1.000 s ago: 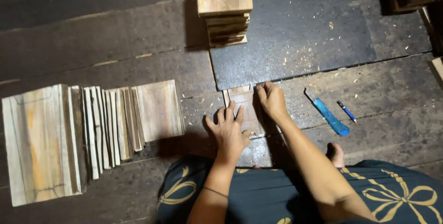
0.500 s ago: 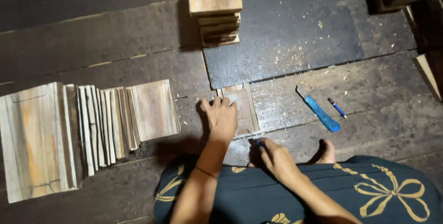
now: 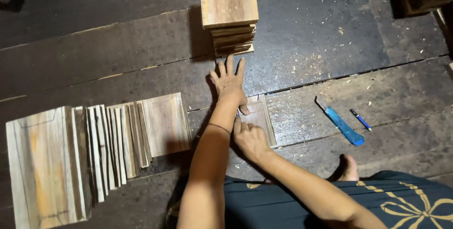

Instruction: The person sits on the floor and marks rectangular wooden pieces with a blue pen. They pick up each piece from a stack, draw lines on its surface, and place it onto a separate stack. The person repeats this process for multiple pieces.

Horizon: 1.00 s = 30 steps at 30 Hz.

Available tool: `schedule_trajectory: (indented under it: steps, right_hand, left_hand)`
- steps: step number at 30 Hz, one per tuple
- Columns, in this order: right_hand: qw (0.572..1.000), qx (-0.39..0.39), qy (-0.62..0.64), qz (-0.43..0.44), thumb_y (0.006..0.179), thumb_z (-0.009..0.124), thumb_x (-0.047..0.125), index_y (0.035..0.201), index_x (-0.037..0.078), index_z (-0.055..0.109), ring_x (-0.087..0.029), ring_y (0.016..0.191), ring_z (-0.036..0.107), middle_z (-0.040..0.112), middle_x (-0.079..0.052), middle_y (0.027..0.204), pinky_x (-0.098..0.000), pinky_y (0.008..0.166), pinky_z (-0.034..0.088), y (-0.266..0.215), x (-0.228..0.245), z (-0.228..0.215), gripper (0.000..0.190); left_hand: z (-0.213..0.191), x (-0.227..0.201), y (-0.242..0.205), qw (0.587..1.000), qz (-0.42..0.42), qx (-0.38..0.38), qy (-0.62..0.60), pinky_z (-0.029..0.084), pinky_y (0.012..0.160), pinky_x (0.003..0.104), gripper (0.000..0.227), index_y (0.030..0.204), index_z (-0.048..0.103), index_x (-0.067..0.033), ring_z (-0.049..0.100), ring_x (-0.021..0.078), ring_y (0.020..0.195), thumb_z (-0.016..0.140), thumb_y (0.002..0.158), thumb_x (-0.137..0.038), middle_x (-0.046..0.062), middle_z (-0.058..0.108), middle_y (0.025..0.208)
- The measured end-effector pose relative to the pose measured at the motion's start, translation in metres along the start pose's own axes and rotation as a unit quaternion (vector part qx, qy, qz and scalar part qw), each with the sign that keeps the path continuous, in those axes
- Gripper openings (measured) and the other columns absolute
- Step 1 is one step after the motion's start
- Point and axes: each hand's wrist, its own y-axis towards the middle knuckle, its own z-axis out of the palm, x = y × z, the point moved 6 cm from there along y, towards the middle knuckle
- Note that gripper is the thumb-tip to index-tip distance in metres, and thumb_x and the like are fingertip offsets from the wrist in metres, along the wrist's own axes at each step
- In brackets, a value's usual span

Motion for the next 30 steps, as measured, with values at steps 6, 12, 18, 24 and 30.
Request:
schedule_trajectory:
  steps: [6, 12, 18, 24, 30]
  right_hand:
    - [0.999, 0.046, -0.008, 0.001, 0.080, 0.065, 0.025, 0.092, 0.014, 0.069, -0.024, 0.069, 0.070, 0.062, -0.004, 0.078, -0.0356, 0.051, 0.056, 0.034, 0.000, 0.055, 0.017]
    - [0.983, 0.108, 0.125, 0.075, 0.082, 0.067, 0.039, 0.089, 0.010, 0.064, -0.032, 0.067, 0.072, 0.059, -0.007, 0.076, -0.0434, 0.052, 0.058, 0.037, 0.003, 0.011, 0.030]
    - [0.984, 0.114, 0.046, 0.129, 0.092, 0.055, 0.025, 0.102, 0.020, 0.061, -0.022, 0.073, 0.077, 0.071, 0.001, 0.079, -0.0383, 0.061, 0.063, -0.002, 0.008, -0.041, 0.013]
    - [0.972, 0.137, 0.136, 0.132, 0.089, 0.056, 0.023, 0.088, 0.015, 0.068, -0.030, 0.071, 0.075, 0.069, -0.004, 0.075, -0.0443, 0.061, 0.061, 0.052, -0.011, 0.066, 0.015]
    - [0.995, 0.033, -0.004, 0.094, 0.081, 0.058, 0.019, 0.108, 0.007, 0.064, -0.026, 0.053, 0.071, 0.066, -0.002, 0.065, -0.0365, 0.049, 0.056, -0.051, 0.024, 0.007, 0.030]
  left_hand:
    - [0.040, 0.008, 0.050, 0.999, 0.008, -0.035, -0.002, 0.009, 0.110, 0.065, 0.174, 0.163, -0.005, -0.0249, 0.003, 0.0406, 0.153, 0.109, 0.030, -0.032, 0.016, -0.006, 0.168]
    - [0.018, 0.003, 0.022, 0.999, 0.008, -0.039, -0.025, 0.007, 0.113, 0.065, 0.172, 0.163, -0.005, -0.0247, 0.002, 0.0393, 0.155, 0.108, 0.033, -0.035, 0.014, -0.005, 0.169]
    - [0.022, 0.005, 0.024, 0.999, 0.008, -0.035, -0.038, 0.008, 0.112, 0.067, 0.177, 0.163, -0.011, -0.0240, 0.000, 0.0413, 0.155, 0.108, 0.032, -0.037, 0.017, -0.010, 0.169]
    - [0.043, 0.010, 0.050, 0.996, 0.011, -0.079, -0.047, 0.009, 0.110, 0.070, 0.165, 0.162, -0.010, -0.0272, 0.001, 0.0432, 0.153, 0.105, 0.044, -0.025, 0.015, -0.009, 0.167]
    - [0.030, 0.007, 0.026, 0.995, 0.020, -0.074, -0.063, 0.009, 0.110, 0.068, 0.179, 0.163, -0.010, -0.0260, 0.002, 0.0435, 0.153, 0.109, 0.029, -0.036, 0.018, -0.010, 0.168]
